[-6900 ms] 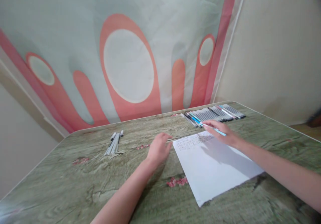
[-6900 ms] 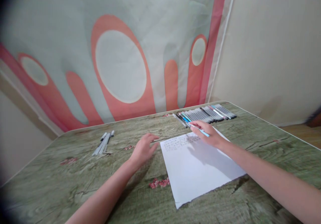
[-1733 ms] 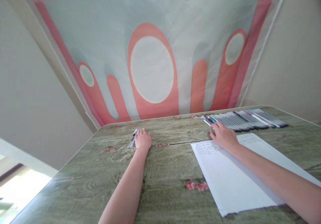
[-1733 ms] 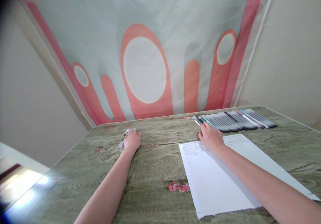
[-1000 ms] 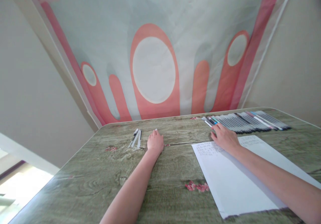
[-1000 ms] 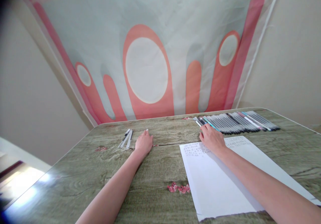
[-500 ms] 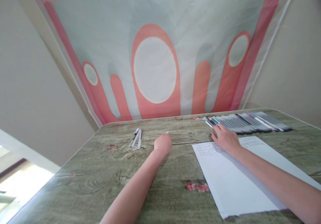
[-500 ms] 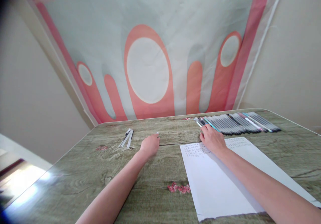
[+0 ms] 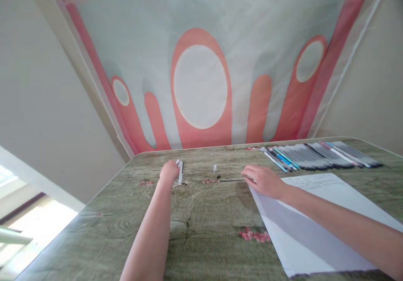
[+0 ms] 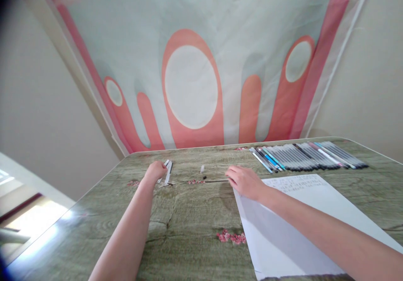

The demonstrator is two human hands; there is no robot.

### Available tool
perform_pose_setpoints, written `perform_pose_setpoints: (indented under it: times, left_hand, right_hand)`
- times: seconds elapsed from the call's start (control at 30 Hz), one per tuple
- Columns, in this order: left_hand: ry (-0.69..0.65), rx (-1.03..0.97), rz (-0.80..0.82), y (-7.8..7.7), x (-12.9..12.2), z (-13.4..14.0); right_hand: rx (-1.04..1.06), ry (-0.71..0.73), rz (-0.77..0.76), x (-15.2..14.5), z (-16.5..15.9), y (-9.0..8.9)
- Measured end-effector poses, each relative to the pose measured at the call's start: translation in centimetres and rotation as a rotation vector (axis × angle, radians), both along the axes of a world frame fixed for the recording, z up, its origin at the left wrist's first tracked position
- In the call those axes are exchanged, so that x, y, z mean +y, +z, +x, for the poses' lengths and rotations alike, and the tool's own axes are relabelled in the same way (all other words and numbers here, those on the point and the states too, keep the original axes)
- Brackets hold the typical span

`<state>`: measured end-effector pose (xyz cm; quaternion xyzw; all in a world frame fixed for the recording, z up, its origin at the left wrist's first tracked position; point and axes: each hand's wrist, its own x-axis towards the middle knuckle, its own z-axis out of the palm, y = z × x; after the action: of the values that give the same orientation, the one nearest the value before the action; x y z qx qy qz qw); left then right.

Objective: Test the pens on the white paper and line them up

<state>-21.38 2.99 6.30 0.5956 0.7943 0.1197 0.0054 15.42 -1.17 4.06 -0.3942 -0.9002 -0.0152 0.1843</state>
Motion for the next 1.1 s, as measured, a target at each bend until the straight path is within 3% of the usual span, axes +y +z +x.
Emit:
perform_pose_setpoints:
  times: [0.17, 0.37, 0.83, 1.0, 1.1]
  left_hand:
    - [0.044, 0.034, -0.106, -1.0, 0.6, 0.2]
    - [0.035, 0.061, -0.163, -1.6, 0.7, 1.3]
    - [-0.006, -0.058, -0.391, -0.9, -0.2, 2.5]
    - [-0.037, -0.175, -0.374, 0.1, -0.7, 2.8]
    - [-0.145, -0.281, -0.322, 1.3, -1.1, 3.5]
  right_hand:
    - [-0.007, 0.188, 0.008, 1.4, -5.6, 0.4]
    - [0.031, 0.295, 0.025, 4.3, -8.8, -1.7]
    - [0.099, 0.329, 0.056, 2.9, -6.1, -4.0]
    - [0.173, 0.354, 0.078, 2.6, -5.8, -4.1]
    - [0.218, 0.354, 0.099, 2.2, -5.9, -3.6]
